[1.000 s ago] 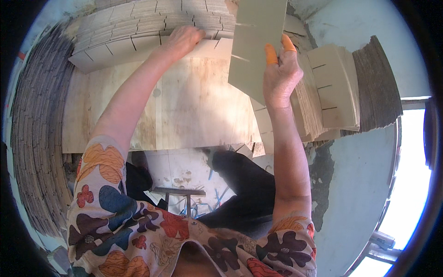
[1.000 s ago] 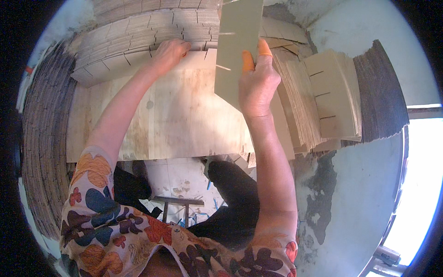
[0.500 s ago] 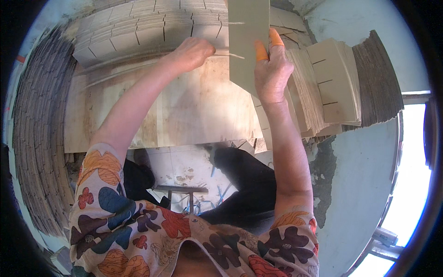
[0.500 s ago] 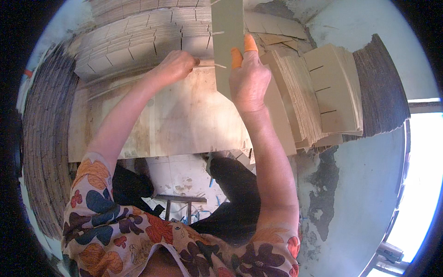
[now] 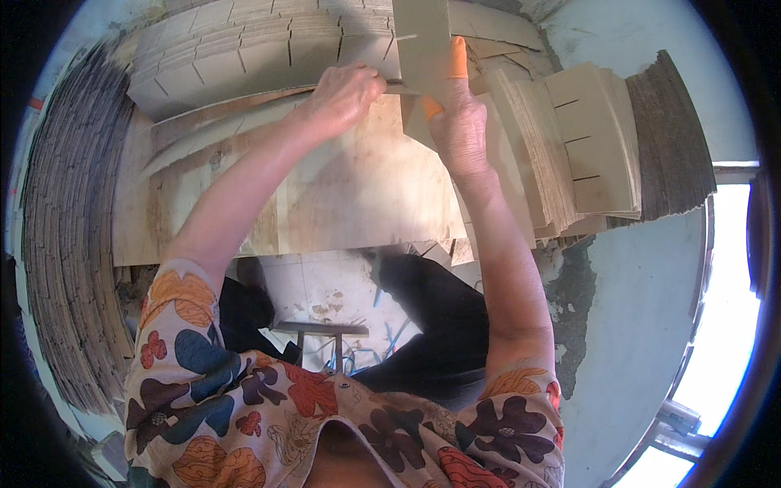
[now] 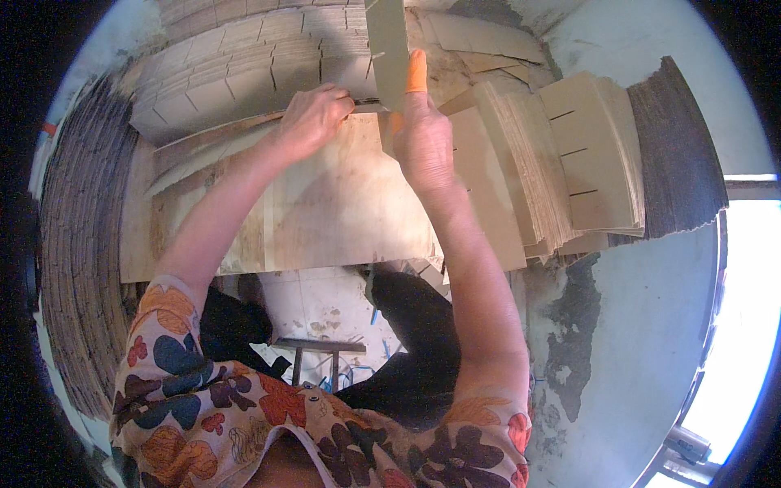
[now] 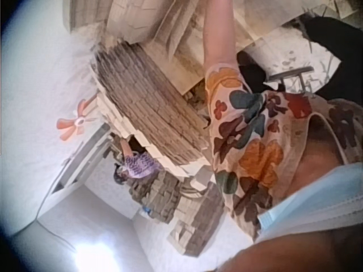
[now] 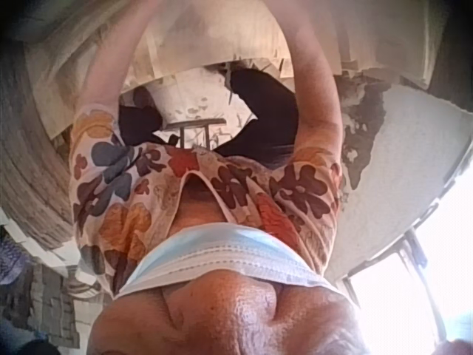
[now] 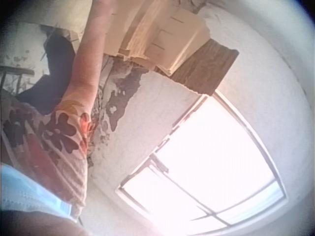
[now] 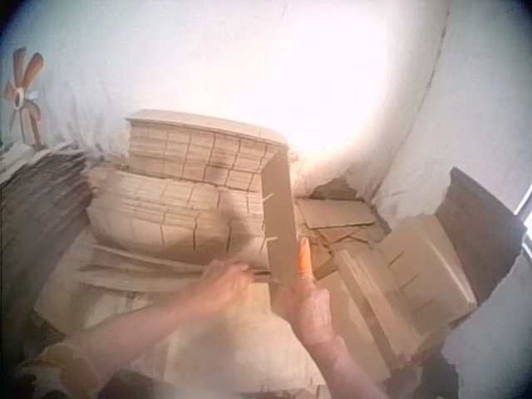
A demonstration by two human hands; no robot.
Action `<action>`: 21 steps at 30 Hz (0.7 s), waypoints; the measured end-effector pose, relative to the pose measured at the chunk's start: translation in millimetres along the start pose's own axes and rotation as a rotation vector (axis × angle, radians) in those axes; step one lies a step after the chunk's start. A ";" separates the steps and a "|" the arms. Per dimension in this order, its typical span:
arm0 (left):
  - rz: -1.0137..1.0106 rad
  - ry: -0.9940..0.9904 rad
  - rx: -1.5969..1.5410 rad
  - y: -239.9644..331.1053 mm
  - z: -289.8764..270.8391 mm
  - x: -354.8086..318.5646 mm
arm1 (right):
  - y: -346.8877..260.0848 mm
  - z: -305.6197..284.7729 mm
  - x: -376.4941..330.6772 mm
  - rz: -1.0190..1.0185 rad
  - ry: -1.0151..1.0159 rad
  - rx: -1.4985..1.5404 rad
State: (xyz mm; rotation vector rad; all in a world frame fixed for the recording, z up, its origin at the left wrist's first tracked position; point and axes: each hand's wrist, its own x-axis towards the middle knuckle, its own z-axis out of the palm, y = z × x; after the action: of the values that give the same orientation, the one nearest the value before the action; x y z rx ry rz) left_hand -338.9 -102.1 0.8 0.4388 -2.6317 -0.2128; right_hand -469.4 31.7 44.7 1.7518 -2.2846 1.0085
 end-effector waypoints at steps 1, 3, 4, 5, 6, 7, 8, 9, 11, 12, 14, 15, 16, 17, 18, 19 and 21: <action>-0.046 -0.046 0.028 1.0 -1.7 -2.1 | -2.7 -1.1 0.1 0.003 -0.013 -0.003; -0.018 0.049 0.048 -3.3 1.0 -2.5 | -6.5 -1.5 -0.9 -0.002 -0.021 -0.003; -0.004 0.098 0.057 -5.2 2.6 -2.8 | -8.7 -1.1 -1.6 -0.010 -0.015 0.001; 0.005 0.114 0.027 -6.5 4.3 -3.9 | -10.5 -0.6 -1.7 -0.019 -0.010 0.005; 0.017 0.130 -0.004 -4.9 3.0 -3.0 | -8.9 0.7 -1.5 -0.042 0.008 0.005; 0.029 0.145 -0.034 -3.5 1.6 -2.3 | -5.2 3.8 -1.4 -0.066 0.025 0.005; 0.040 0.144 -0.051 -0.9 0.5 -3.0 | -1.4 7.1 -1.8 -0.090 0.042 0.006; 0.054 0.141 -0.072 9.4 -7.4 -3.0 | 4.0 10.1 -3.7 -0.076 0.003 -0.028; 0.089 0.126 -0.099 22.6 -18.1 -4.4 | 12.2 15.0 -8.0 -0.052 -0.075 -0.091; 0.109 0.116 -0.106 26.5 -21.0 -4.9 | 14.9 16.8 -9.4 -0.061 -0.061 -0.121; 0.089 0.052 -0.124 29.2 -21.2 -4.6 | 20.1 19.4 -11.8 -0.079 -0.033 -0.184; 0.049 -0.002 -0.132 30.1 -21.1 -4.6 | 20.7 20.9 -12.8 -0.076 -0.027 -0.164; 0.011 -0.056 -0.140 31.0 -21.5 -4.3 | 21.4 22.0 -13.8 -0.072 -0.022 -0.144; -0.127 -0.098 -0.313 25.7 -25.2 -1.6 | 22.3 22.2 -14.6 -0.067 -0.015 -0.126; -0.266 -0.143 -0.482 15.7 -37.1 3.5 | 21.8 21.6 -16.4 -0.043 -0.022 -0.085; -0.407 -0.188 -0.654 4.5 -47.2 8.7 | 21.1 20.7 -18.3 -0.018 -0.031 -0.045; -0.419 -0.215 -0.530 -25.7 -50.2 17.9 | 19.4 20.8 -18.9 -0.008 -0.019 -0.021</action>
State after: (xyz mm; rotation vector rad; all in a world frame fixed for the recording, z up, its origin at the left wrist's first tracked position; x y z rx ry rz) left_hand -323.7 -136.1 46.9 0.8026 -2.5087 -1.1121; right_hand -473.8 38.4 11.5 1.7685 -2.2891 0.9677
